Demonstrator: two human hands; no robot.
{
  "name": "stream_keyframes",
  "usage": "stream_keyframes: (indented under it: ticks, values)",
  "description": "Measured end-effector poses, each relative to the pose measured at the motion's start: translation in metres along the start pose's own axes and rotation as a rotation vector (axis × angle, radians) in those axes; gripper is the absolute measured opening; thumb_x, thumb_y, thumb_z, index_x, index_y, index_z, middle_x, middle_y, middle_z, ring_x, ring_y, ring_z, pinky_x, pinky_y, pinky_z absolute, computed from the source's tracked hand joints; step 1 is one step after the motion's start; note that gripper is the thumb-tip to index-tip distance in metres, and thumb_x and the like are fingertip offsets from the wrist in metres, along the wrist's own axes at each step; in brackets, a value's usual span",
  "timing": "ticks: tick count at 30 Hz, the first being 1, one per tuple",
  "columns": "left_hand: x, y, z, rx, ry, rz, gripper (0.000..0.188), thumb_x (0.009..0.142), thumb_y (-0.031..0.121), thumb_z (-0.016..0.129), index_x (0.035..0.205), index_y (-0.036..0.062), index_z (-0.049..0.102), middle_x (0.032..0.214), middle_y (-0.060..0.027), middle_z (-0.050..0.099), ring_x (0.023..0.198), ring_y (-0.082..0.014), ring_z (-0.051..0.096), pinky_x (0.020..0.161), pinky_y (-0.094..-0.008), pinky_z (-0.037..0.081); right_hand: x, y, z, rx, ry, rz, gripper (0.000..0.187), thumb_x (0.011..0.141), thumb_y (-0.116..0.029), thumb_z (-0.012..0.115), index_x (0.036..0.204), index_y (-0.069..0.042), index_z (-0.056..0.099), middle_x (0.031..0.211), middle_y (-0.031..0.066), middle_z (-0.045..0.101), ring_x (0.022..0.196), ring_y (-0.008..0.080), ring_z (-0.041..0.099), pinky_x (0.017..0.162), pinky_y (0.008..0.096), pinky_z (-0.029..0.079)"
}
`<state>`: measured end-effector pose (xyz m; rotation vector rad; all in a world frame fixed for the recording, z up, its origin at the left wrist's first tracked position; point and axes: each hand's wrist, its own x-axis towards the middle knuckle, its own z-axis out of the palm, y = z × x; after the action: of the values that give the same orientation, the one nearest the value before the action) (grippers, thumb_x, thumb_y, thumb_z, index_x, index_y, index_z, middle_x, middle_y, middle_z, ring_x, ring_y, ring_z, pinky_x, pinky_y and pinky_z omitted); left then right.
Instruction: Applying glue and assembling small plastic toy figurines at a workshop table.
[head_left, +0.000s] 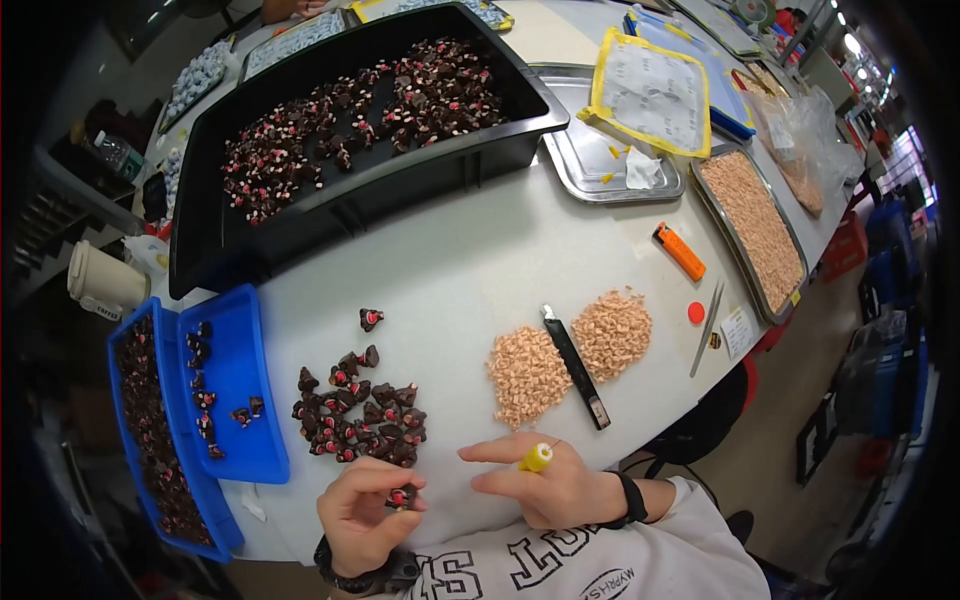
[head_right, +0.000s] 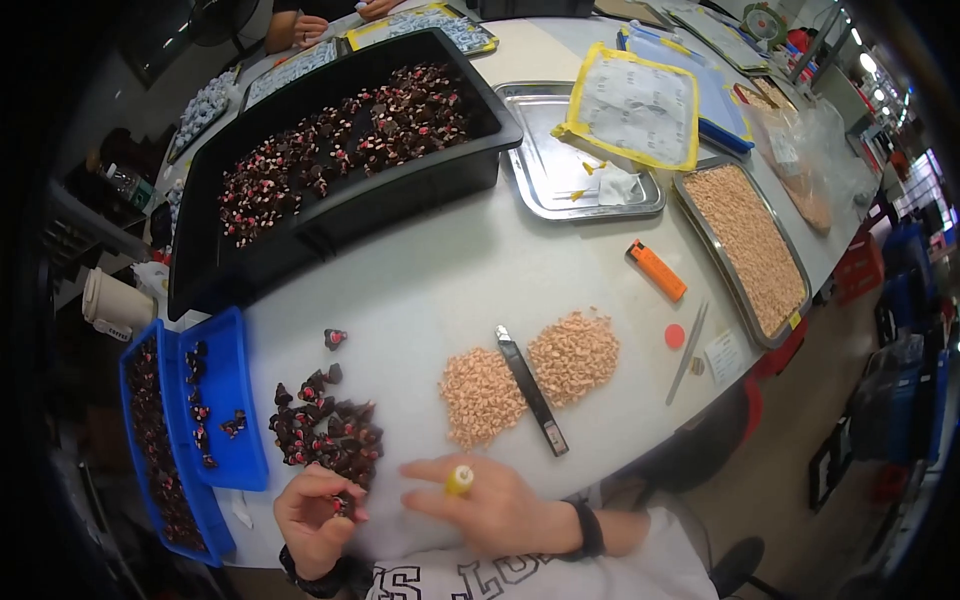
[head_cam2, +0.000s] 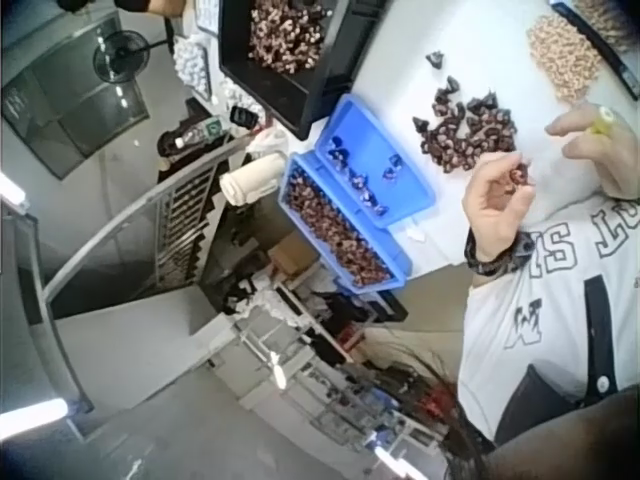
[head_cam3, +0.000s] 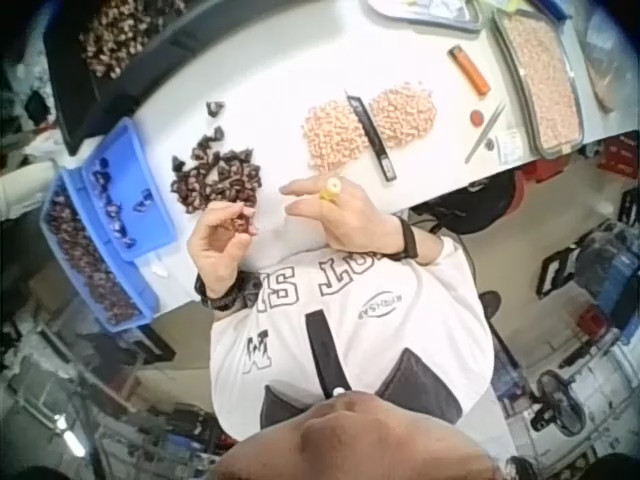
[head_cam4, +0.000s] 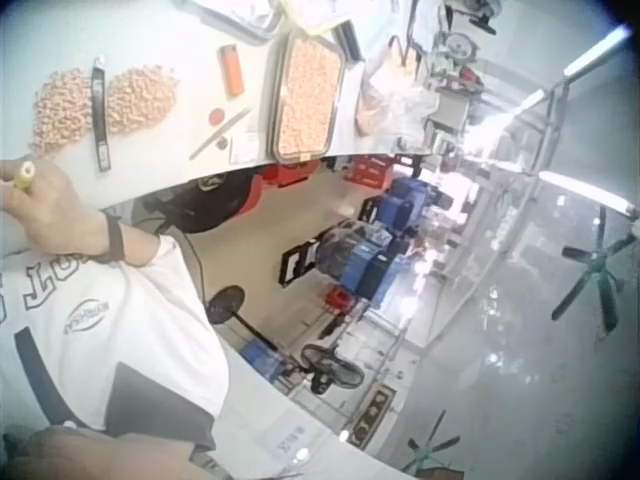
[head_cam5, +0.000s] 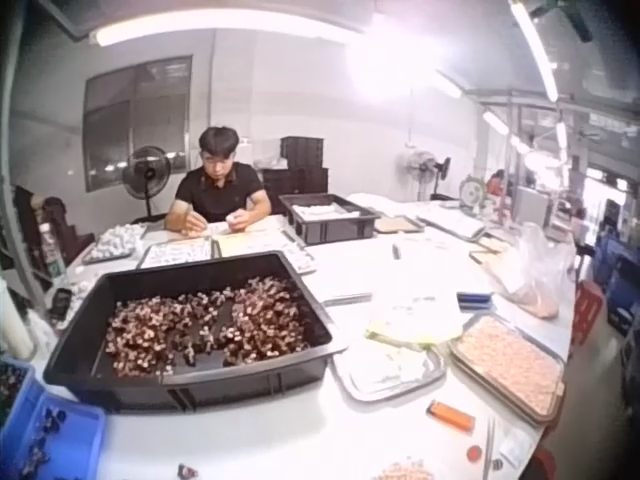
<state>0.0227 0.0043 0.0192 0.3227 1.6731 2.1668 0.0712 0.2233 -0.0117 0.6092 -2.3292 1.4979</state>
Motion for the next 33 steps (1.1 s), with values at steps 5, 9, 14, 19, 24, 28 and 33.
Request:
stream_keyframes:
  ticks: [5,9,14,19,24,28,33]
  values:
    - [-0.007,0.022,-0.038,0.259,0.153,0.040,0.037,0.076,0.005,0.070,0.109,-0.0055,0.055,0.105,-0.0164,0.056,0.082,-0.0162,0.059,0.068,-0.0259,0.051,-0.004,0.005,0.001,-0.024,-0.012,-0.036,0.035,0.066,0.000,0.058,0.100,-0.005,0.061,0.109,0.0164,0.061,0.083,0.0278,0.062,0.070,0.0372,0.051]
    - [0.008,0.029,-0.066,0.464,0.479,0.127,0.060,0.080,0.013,0.066,0.133,-0.0004,0.040,0.130,-0.0142,0.047,0.082,-0.0150,0.058,0.070,-0.0230,0.047,-0.005,0.002,0.008,-0.018,0.009,-0.044,0.037,0.065,0.001,0.058,0.102,-0.005,0.061,0.102,0.0127,0.063,0.082,0.0256,0.062,0.068,0.0362,0.050]
    - [-0.012,0.025,-0.031,0.578,0.193,0.099,0.088,0.063,0.027,0.083,0.135,0.0001,0.038,0.132,-0.0155,0.048,0.089,-0.0192,0.062,0.070,-0.0257,0.049,0.001,-0.005,0.004,0.036,-0.032,-0.070,0.040,0.063,0.000,0.061,0.103,-0.006,0.061,0.095,0.0087,0.064,0.080,0.0242,0.062,0.064,0.0344,0.050]
    - [0.006,0.008,0.023,0.898,-0.309,0.210,0.063,0.063,0.021,0.085,0.115,-0.0010,0.057,0.102,-0.0153,0.062,0.083,-0.0250,0.064,0.072,-0.0328,0.053,0.002,-0.008,0.008,-0.084,-0.009,-0.014,0.044,0.060,-0.006,0.065,0.104,-0.008,0.061,0.084,0.0051,0.062,0.069,0.0224,0.059,0.058,0.0332,0.046]
    - [0.003,0.002,0.024,0.901,-0.285,0.287,0.069,0.065,0.016,0.082,0.123,-0.0059,0.052,0.091,-0.0154,0.064,0.077,-0.0250,0.065,0.068,-0.0316,0.053,0.003,-0.006,0.011,-0.111,-0.013,-0.011,0.043,0.060,-0.007,0.064,0.103,-0.008,0.061,0.074,0.0038,0.058,0.061,0.0222,0.054,0.053,0.0335,0.042]
    - [0.002,0.002,0.023,0.854,-0.332,0.274,0.077,0.067,0.014,0.080,0.130,-0.0099,0.043,0.088,-0.0167,0.064,0.072,-0.0246,0.065,0.064,-0.0306,0.053,0.001,-0.011,0.008,-0.130,-0.046,0.042,0.044,0.059,-0.006,0.062,0.103,-0.009,0.061,0.067,0.0036,0.054,0.058,0.0225,0.053,0.050,0.0339,0.040]
    - [0.001,0.001,0.021,0.812,-0.363,0.197,0.087,0.066,0.012,0.079,0.135,-0.0129,0.032,0.084,-0.0161,0.064,0.068,-0.0224,0.065,0.062,-0.0301,0.053,0.001,-0.017,0.002,-0.162,-0.133,0.064,0.053,0.056,-0.005,0.067,0.108,-0.004,0.061,0.072,0.0032,0.059,0.059,0.0201,0.056,0.052,0.0309,0.043]
